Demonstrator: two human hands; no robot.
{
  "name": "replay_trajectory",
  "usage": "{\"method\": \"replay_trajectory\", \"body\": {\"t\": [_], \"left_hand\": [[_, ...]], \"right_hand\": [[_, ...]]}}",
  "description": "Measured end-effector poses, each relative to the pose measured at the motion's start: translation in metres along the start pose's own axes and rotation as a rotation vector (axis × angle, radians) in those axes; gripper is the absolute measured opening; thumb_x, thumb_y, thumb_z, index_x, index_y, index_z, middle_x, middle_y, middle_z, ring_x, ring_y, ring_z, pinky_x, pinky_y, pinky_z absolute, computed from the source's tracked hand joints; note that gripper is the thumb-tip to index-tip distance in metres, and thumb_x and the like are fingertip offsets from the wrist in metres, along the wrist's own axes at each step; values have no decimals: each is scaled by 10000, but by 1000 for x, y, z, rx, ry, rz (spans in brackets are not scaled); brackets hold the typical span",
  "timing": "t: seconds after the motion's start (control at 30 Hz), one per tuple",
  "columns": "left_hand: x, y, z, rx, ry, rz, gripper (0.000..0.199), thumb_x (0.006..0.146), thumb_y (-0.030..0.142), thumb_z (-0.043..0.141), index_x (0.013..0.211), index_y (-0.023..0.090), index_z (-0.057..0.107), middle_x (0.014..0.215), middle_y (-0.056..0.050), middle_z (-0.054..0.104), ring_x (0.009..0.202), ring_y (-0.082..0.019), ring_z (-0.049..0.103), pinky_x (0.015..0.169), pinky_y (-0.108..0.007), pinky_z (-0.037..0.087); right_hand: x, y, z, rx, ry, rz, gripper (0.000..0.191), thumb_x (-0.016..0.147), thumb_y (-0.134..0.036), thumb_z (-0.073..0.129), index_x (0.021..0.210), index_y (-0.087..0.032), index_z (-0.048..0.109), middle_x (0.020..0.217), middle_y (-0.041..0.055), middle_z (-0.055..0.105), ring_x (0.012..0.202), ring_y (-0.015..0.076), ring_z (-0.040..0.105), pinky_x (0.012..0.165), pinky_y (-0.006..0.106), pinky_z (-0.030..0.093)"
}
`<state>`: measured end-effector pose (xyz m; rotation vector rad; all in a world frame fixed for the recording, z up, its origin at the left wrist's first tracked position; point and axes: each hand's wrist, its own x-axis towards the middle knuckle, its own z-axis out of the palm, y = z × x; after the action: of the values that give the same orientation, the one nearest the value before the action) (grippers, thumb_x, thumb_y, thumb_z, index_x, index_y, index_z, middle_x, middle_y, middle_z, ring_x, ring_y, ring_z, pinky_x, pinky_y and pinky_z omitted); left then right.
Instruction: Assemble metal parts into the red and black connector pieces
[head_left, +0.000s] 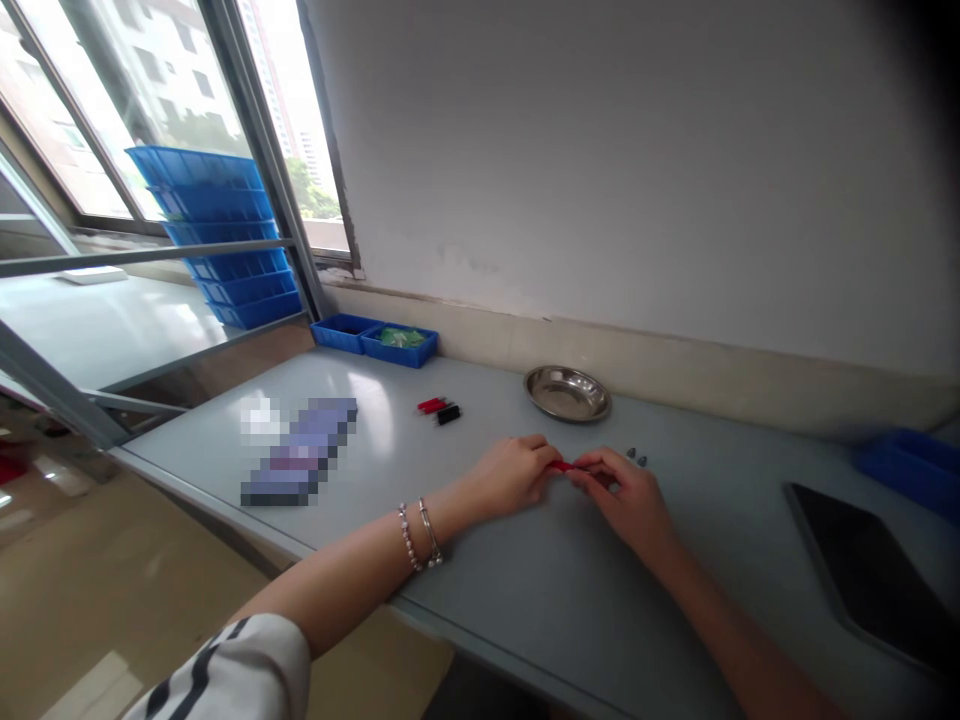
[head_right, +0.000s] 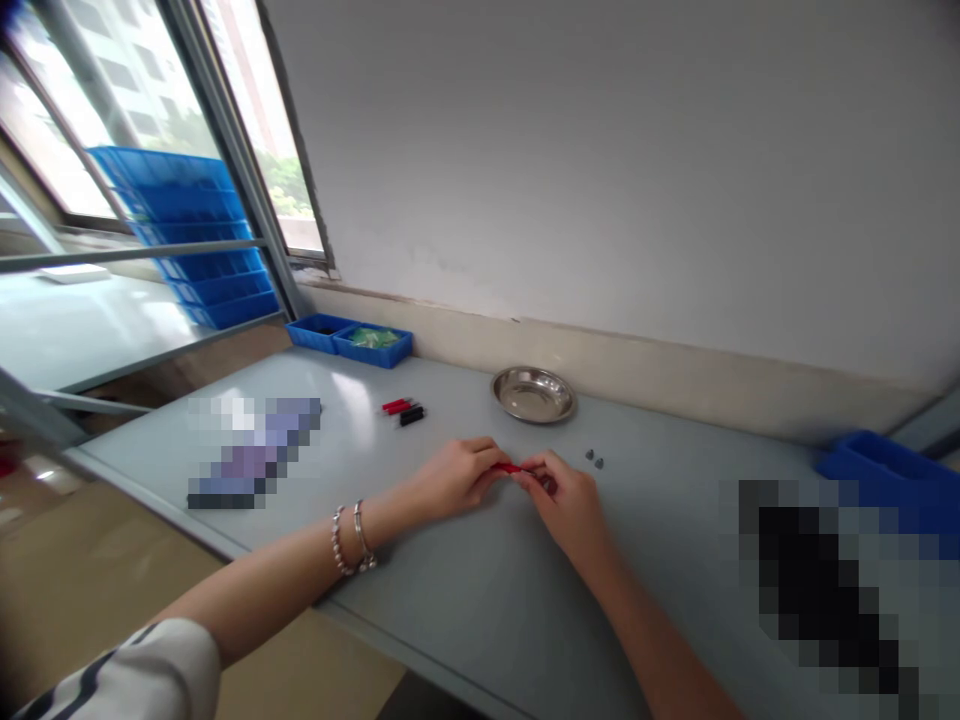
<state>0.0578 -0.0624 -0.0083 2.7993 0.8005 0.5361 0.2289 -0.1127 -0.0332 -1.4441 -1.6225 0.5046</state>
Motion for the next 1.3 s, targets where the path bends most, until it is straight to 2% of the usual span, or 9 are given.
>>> {"method": "replay_trajectory", "body": {"t": [0.27, 0.47, 0.87, 1.03, 1.3], "left_hand": [[0, 0, 0, -24, 13, -29, 212, 878, 245, 403, 947, 145, 577, 864, -70, 587, 781, -155, 581, 708, -262, 463], [0, 1, -1, -8, 7, -34, 218, 877, 244, 400, 949, 147, 581, 873, -70, 589, 791, -159, 584, 704, -260, 464], [0, 2, -2, 35, -10, -27, 206, 871, 253, 408, 945, 158, 575, 883, -63, 586, 754, -161, 582, 658, -257, 457], [0, 2, -1, 40, -7, -17, 202, 877, 251, 401, 929, 154, 571, 867, -64, 584, 755, -149, 578, 656, -240, 448], [0, 1, -1, 49, -18, -7, 218, 881, 276, 396, 927, 154, 571, 860, -62, 580, 748, -152, 576, 641, -240, 444]], "right_hand": [[0, 3, 0, -15, -4, -30, 165, 744, -359, 534, 778, -206, 582, 772, 51, 683, 708, 187, 632, 628, 302, 490], [-1, 1, 0, 19, -24, 29, 182, 756, -381, 520, 771, -206, 569, 717, 44, 686, 696, 193, 644, 636, 309, 493], [-2, 1, -3, -12, -63, 21, 294, 787, -475, 458, 734, -206, 564, 641, 51, 662, 638, 195, 629, 594, 299, 480], [-1, 3, 0, 34, -56, 1, 265, 792, -464, 457, 797, -212, 537, 639, 38, 654, 598, 179, 616, 583, 296, 485], [0, 5, 1, 47, -75, 13, 229, 784, -432, 479, 764, -209, 531, 647, 32, 645, 605, 169, 609, 609, 298, 490]]}}
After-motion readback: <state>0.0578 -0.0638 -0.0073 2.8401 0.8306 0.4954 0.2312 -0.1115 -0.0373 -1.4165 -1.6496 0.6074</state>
